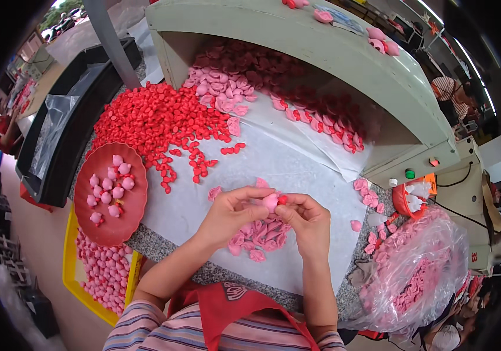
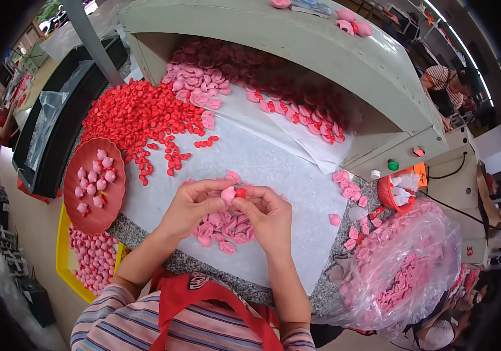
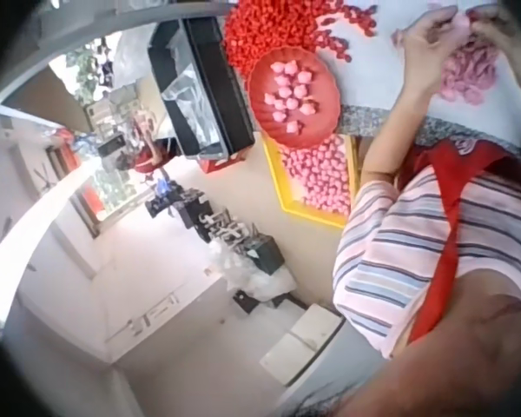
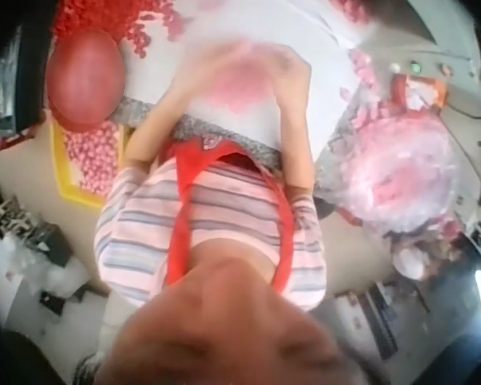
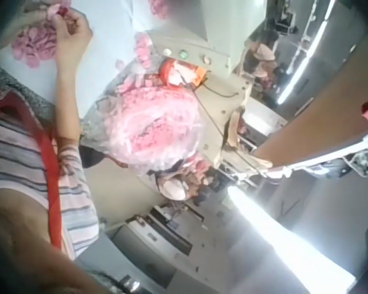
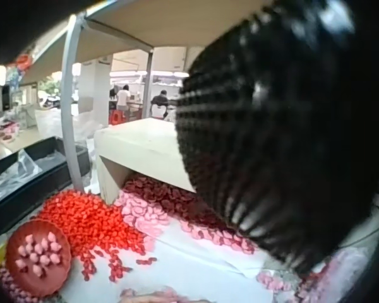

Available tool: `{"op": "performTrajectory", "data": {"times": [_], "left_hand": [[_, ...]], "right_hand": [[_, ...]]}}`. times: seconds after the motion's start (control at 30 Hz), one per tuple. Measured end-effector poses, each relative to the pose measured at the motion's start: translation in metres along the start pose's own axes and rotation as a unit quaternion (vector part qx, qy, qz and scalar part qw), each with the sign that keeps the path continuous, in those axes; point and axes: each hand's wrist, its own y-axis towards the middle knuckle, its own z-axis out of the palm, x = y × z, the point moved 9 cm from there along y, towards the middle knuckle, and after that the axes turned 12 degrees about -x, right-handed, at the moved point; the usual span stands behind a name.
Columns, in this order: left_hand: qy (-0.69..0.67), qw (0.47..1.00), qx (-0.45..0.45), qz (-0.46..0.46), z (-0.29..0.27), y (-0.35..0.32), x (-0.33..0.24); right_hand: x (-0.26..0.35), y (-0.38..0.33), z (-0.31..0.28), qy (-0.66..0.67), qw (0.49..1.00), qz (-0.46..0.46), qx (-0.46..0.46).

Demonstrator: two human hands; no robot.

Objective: Sorting and assembling small pink plastic toy parts into a red bowl at a factory workstation.

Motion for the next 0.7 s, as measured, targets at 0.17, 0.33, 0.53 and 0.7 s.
{"op": "performTrajectory", "data": {"times": [0.17,0.33,0.53,0.7], "left_hand": [[-0.009,0.999,-0.024,0.045,-0.006,-0.004,-0.003],[-0.023,0.998,-0.017,0.054,-0.01,-0.004,0.001],[0.024,0.995,-0.016,0.096,-0.004,-0.007,-0.012],[-0.003,0.998,-0.017,0.067,-0.001,-0.009,-0.006]], "right_hand": [[0.005,-0.004,0.002,-0.029,0.999,0.0,0.032],[0.003,-0.006,0.003,-0.023,0.999,-0.007,0.029],[0.02,-0.01,0.003,-0.126,0.988,-0.091,0.017],[0.02,-0.012,0.004,-0.149,0.985,-0.082,0.03]]}}
